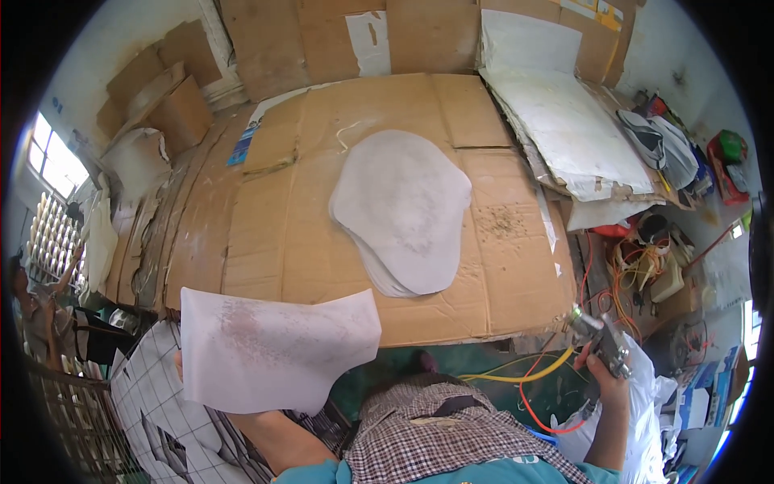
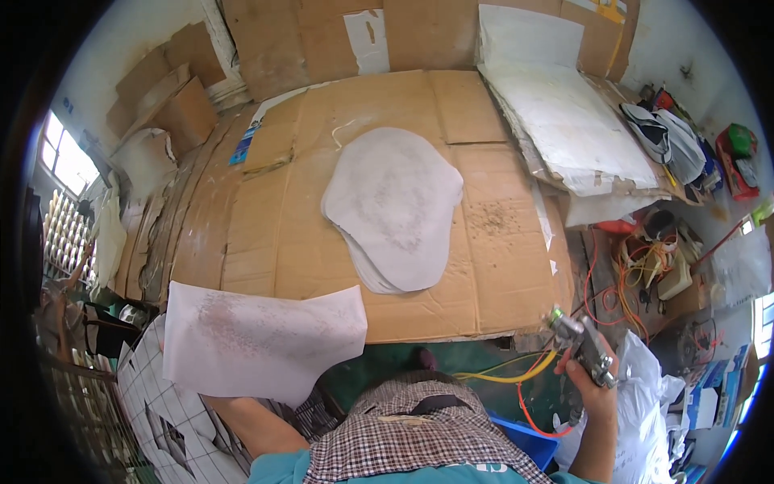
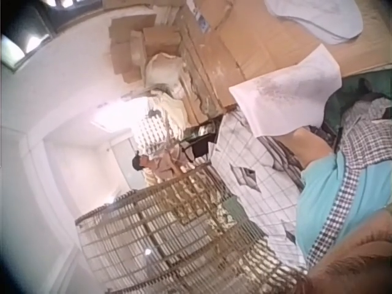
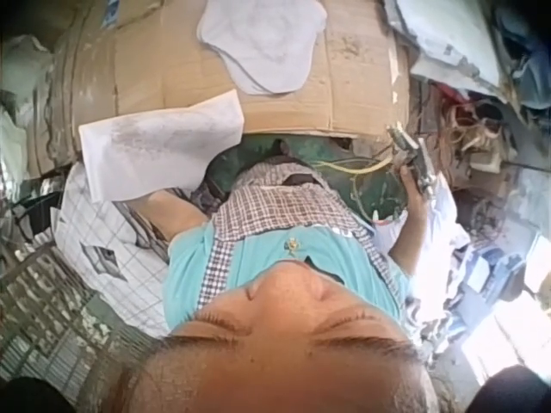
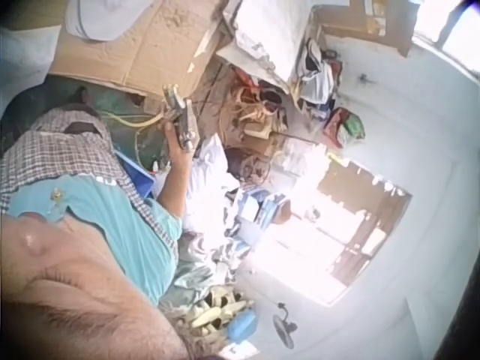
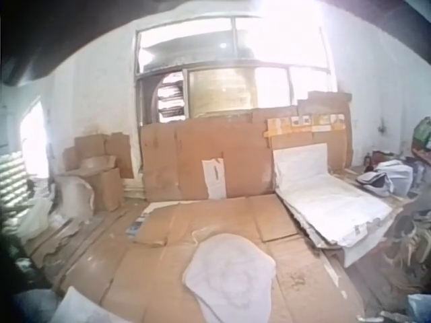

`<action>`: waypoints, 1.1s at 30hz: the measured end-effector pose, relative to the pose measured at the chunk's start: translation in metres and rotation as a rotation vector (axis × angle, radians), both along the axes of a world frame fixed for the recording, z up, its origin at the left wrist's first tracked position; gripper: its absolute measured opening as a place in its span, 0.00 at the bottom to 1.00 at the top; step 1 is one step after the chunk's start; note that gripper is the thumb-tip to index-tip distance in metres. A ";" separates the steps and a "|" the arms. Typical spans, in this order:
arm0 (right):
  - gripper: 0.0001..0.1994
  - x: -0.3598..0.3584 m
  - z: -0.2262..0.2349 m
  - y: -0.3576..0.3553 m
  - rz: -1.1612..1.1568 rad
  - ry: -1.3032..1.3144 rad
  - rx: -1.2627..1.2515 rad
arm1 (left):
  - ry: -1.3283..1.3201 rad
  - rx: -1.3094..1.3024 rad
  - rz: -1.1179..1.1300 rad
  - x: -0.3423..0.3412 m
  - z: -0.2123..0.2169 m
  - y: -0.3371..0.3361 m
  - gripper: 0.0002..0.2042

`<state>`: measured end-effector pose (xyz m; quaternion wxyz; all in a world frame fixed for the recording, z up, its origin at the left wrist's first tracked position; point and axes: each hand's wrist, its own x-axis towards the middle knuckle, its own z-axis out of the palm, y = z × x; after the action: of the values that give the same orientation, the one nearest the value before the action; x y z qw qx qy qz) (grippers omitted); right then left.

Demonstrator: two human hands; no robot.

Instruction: Apply adhesive to white material pieces using a handheld spray gun and place them onto a drying rack.

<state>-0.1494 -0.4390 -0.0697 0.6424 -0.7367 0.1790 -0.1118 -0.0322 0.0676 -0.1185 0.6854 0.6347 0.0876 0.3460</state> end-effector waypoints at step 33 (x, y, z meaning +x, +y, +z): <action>0.26 0.255 -0.186 0.078 0.714 0.174 -0.171 | -0.284 -0.386 0.085 0.059 0.124 -0.047 0.09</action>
<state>0.1061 -0.3613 -0.2554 0.5594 -0.8105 -0.0454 0.1677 0.0270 0.0207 0.0058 0.7842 0.4329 0.0816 0.4371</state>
